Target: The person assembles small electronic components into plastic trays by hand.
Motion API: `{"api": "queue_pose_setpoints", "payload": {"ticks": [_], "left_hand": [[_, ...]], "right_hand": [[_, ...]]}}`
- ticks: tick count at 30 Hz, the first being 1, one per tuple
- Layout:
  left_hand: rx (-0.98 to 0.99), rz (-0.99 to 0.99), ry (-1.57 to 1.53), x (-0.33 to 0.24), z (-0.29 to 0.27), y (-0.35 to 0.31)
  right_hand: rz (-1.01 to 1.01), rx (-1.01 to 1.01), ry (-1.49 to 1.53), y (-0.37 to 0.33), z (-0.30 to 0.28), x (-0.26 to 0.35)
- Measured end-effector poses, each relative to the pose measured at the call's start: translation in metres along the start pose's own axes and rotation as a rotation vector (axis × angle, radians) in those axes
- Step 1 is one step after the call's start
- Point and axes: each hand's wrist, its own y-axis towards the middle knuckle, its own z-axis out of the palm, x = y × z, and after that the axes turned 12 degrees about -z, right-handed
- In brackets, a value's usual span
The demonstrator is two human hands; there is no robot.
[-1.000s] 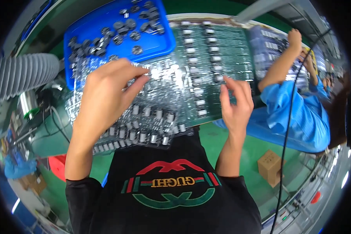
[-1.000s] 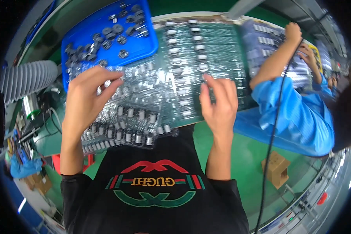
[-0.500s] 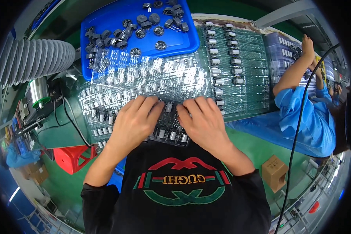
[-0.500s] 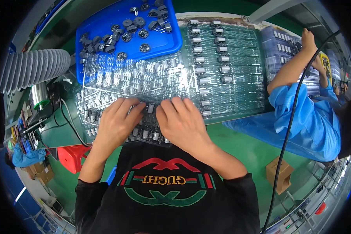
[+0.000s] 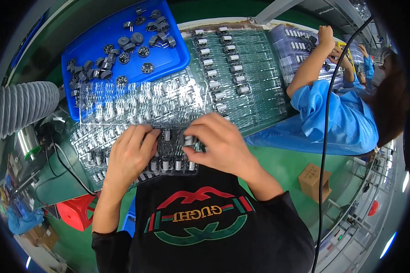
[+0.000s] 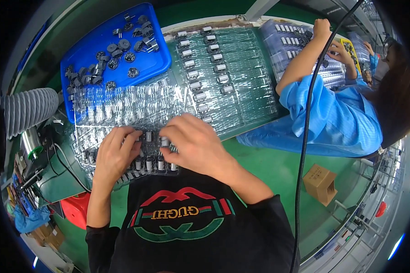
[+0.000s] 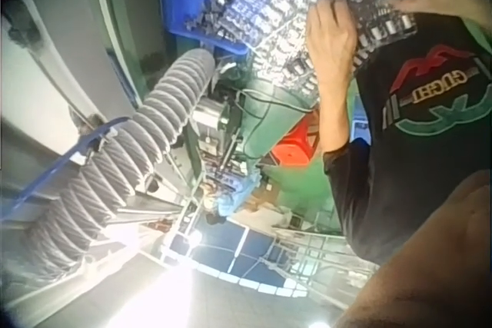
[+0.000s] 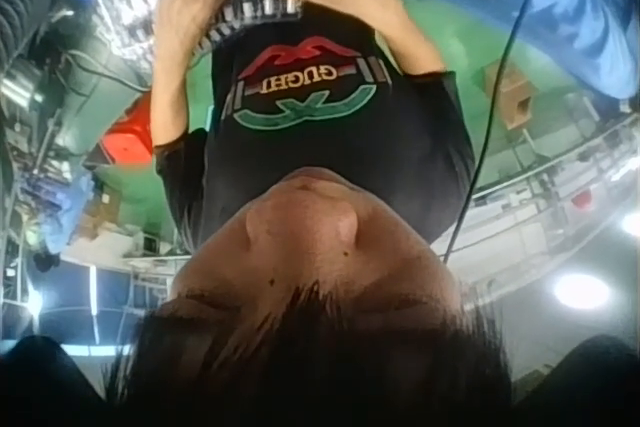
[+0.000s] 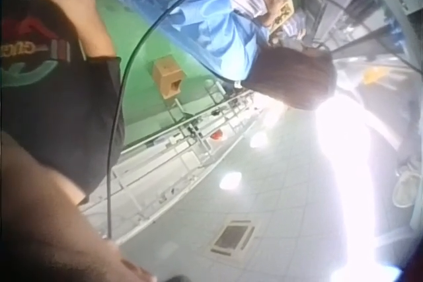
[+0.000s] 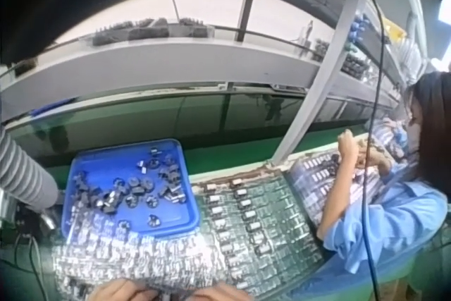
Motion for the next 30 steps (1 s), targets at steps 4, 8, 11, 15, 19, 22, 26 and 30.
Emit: {"api": "queue_pose_setpoints", "payload": {"ticks": [4,8,11,15,19,22,26,30], "left_hand": [[-0.014,0.021,0.002,0.001,0.0,0.001],[-0.02,0.075,0.008,0.001,0.0,0.002],[0.028,0.031,-0.044,0.003,-0.001,0.002],[0.029,0.021,-0.053,0.003,-0.001,0.001],[0.008,0.043,-0.043,0.004,0.001,0.001],[-0.009,0.053,-0.036,0.004,0.0,0.0],[-0.018,0.067,-0.037,0.005,0.0,-0.001],[0.013,0.049,-0.029,0.009,-0.002,-0.005]], "right_hand": [[0.412,-0.25,-0.105,-0.023,-0.033,-0.02],[0.613,-0.259,-0.491,-0.048,-0.035,-0.048],[0.63,-0.238,-0.57,-0.05,-0.027,-0.057],[0.574,-0.174,-0.737,-0.047,-0.022,-0.054],[0.642,-0.127,-0.769,-0.04,-0.019,-0.05],[0.636,-0.172,-0.802,-0.045,-0.016,-0.054],[0.606,-0.249,-0.788,-0.057,-0.013,-0.059],[0.626,-0.294,-0.664,-0.056,-0.014,-0.057]]}}
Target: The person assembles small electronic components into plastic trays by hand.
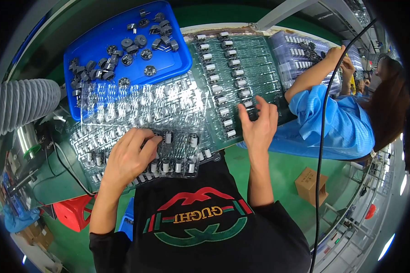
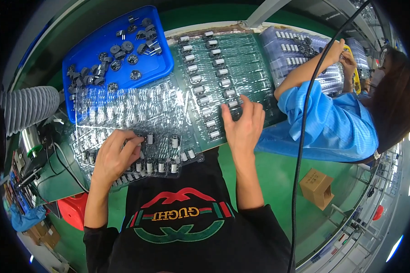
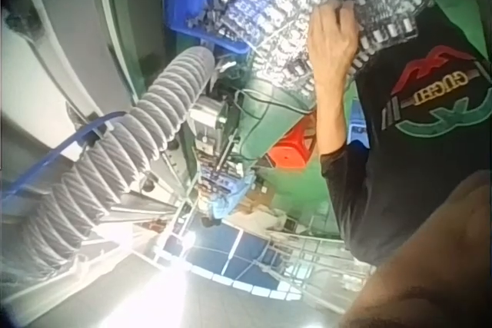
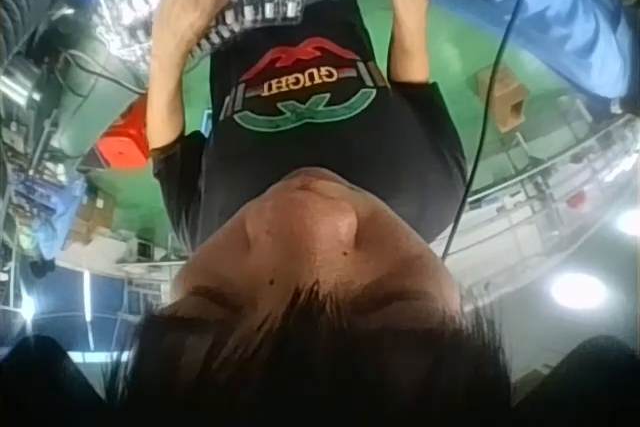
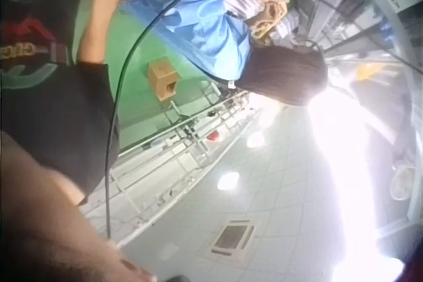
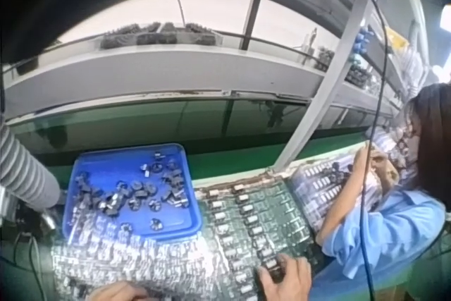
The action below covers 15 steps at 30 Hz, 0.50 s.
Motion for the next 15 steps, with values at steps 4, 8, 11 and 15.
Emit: {"api": "queue_pose_setpoints", "payload": {"ticks": [4,8,11,15], "left_hand": [[0.033,-0.046,-0.013,-0.002,-0.003,0.001],[0.048,-0.094,-0.011,-0.003,-0.001,-0.002],[0.024,-0.066,0.013,-0.004,0.0,-0.003],[0.003,-0.013,0.013,-0.002,0.0,-0.002]], "right_hand": [[-0.103,-0.055,0.024,-0.001,-0.008,0.006],[-0.17,-0.042,0.148,-0.007,-0.014,0.026],[-0.223,-0.057,0.256,-0.012,-0.009,0.037],[-0.35,-0.071,0.414,-0.012,-0.006,0.059]]}}
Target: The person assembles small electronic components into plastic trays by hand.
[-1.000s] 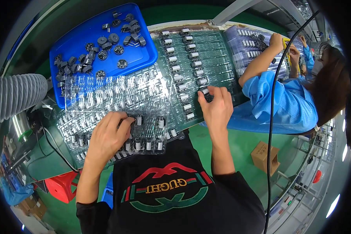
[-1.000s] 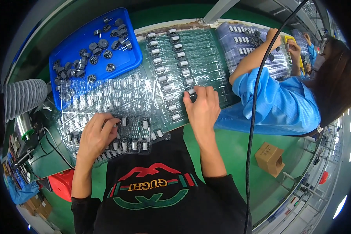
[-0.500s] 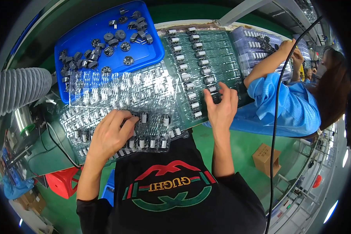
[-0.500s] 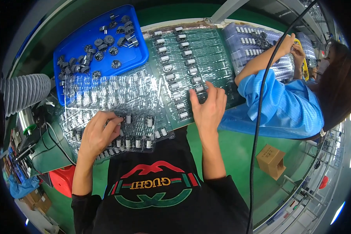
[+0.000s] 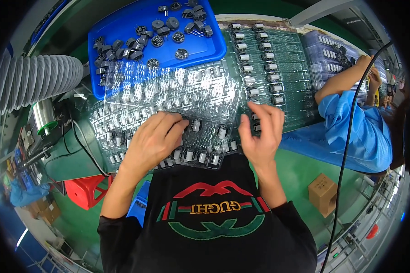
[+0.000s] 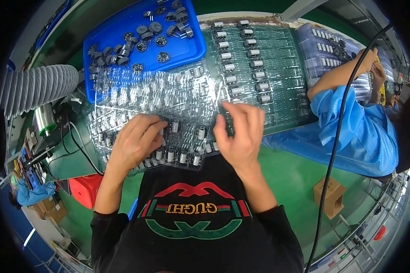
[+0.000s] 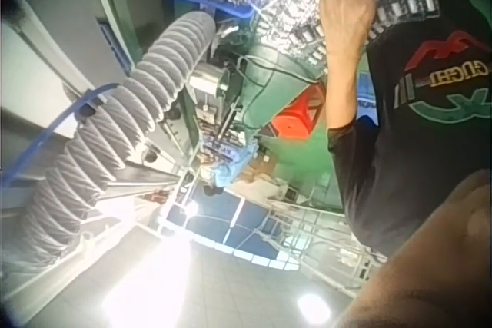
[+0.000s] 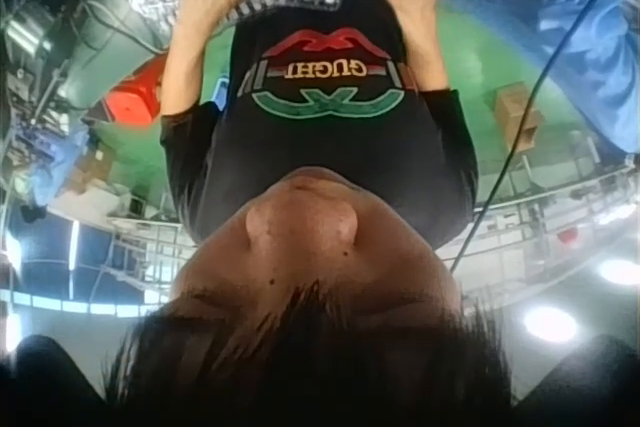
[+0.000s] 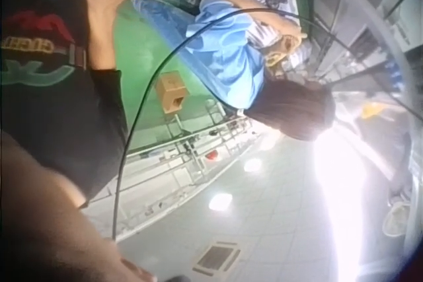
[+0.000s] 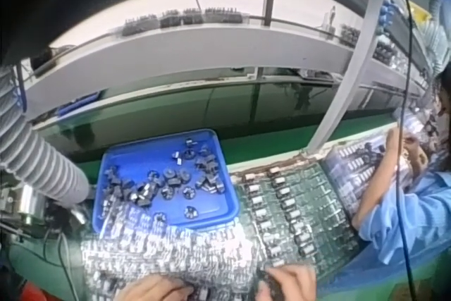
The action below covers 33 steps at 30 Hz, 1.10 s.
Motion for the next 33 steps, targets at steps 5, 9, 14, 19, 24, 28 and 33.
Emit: {"api": "queue_pose_setpoints", "payload": {"ticks": [5,9,14,19,24,28,33], "left_hand": [[0.101,-0.065,-0.301,0.005,-0.015,0.016],[0.178,-0.125,-0.501,-0.005,-0.029,0.028],[0.197,-0.194,-0.563,-0.033,-0.02,0.034],[0.261,-0.176,-0.629,-0.048,-0.006,0.05],[0.283,-0.223,-0.764,-0.068,0.008,0.061],[0.321,-0.211,-0.811,-0.083,0.012,0.063],[0.129,-0.006,-0.573,-0.083,0.014,0.06]], "right_hand": [[-0.087,0.05,0.275,0.012,0.003,0.025],[-0.047,0.127,0.498,0.018,0.001,0.047],[-0.139,0.104,0.486,0.008,0.005,0.041],[-0.071,0.045,0.407,0.0,-0.011,0.027],[0.106,-0.029,0.444,-0.01,-0.024,0.02],[0.115,-0.076,0.362,-0.012,-0.033,0.007],[0.229,-0.141,0.137,-0.027,-0.041,-0.026]]}}
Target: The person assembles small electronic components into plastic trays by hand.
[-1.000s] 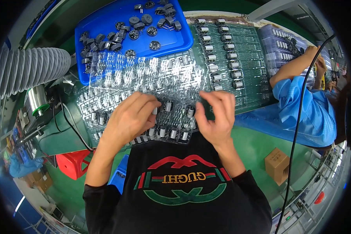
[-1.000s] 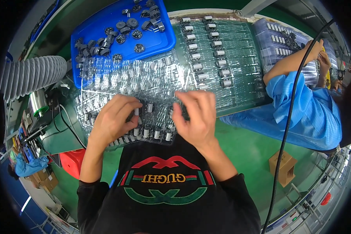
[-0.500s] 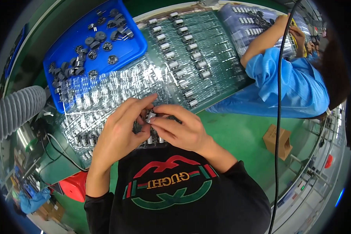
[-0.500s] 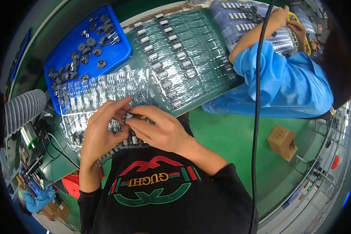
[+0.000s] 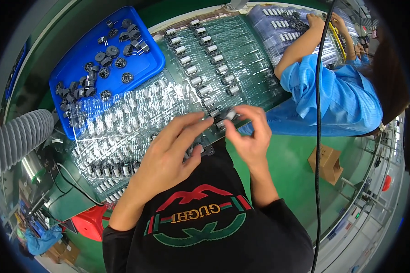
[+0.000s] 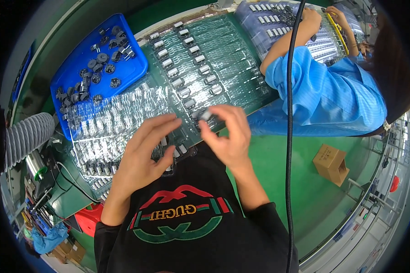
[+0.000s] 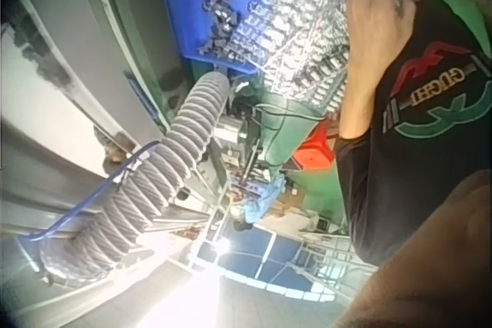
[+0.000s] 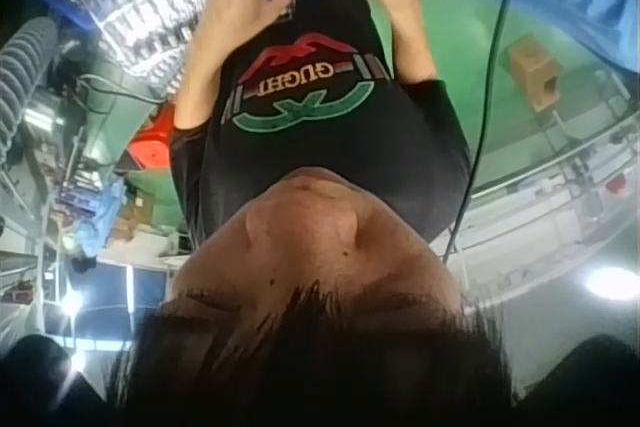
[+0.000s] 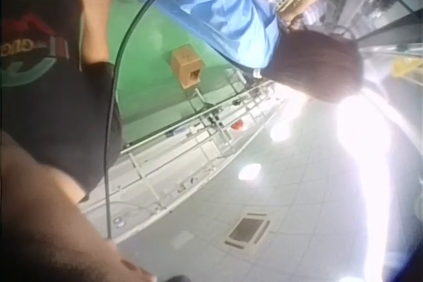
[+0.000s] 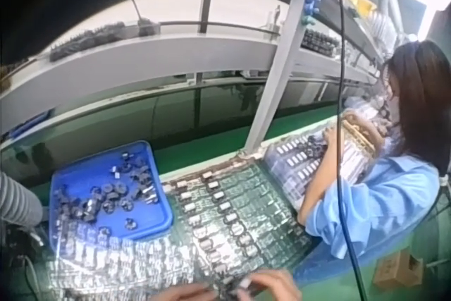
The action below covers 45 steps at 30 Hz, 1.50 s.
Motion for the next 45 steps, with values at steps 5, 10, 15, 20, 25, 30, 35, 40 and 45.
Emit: {"api": "queue_pose_setpoints", "payload": {"ticks": [5,10,15,20,25,30,35,40,45], "left_hand": [[0.008,0.081,0.192,-0.003,-0.003,-0.005],[-0.083,0.069,0.297,0.004,-0.016,-0.013],[-0.2,-0.042,0.305,0.023,-0.031,-0.023],[-0.218,-0.129,0.384,0.03,-0.039,-0.031],[-0.155,-0.162,0.396,0.031,-0.041,-0.035],[-0.131,-0.183,0.401,0.032,-0.037,-0.038],[-0.106,-0.193,0.393,0.032,-0.036,-0.039],[-0.094,-0.259,0.382,0.033,-0.033,-0.043],[-0.128,-0.204,0.467,0.036,-0.031,-0.042]], "right_hand": [[-0.129,0.06,-0.296,-0.001,-0.008,-0.032],[-0.121,0.061,-0.357,0.004,-0.006,-0.037],[-0.092,0.093,-0.359,0.005,-0.005,-0.039],[-0.005,0.073,-0.332,0.002,0.0,-0.037],[0.079,0.035,-0.271,-0.001,0.0,-0.042],[0.009,0.03,-0.284,-0.003,0.001,-0.043],[-0.009,0.042,-0.314,-0.006,0.004,-0.044],[0.047,0.042,-0.327,-0.004,0.007,-0.043],[0.047,0.043,-0.318,-0.004,0.007,-0.045]]}}
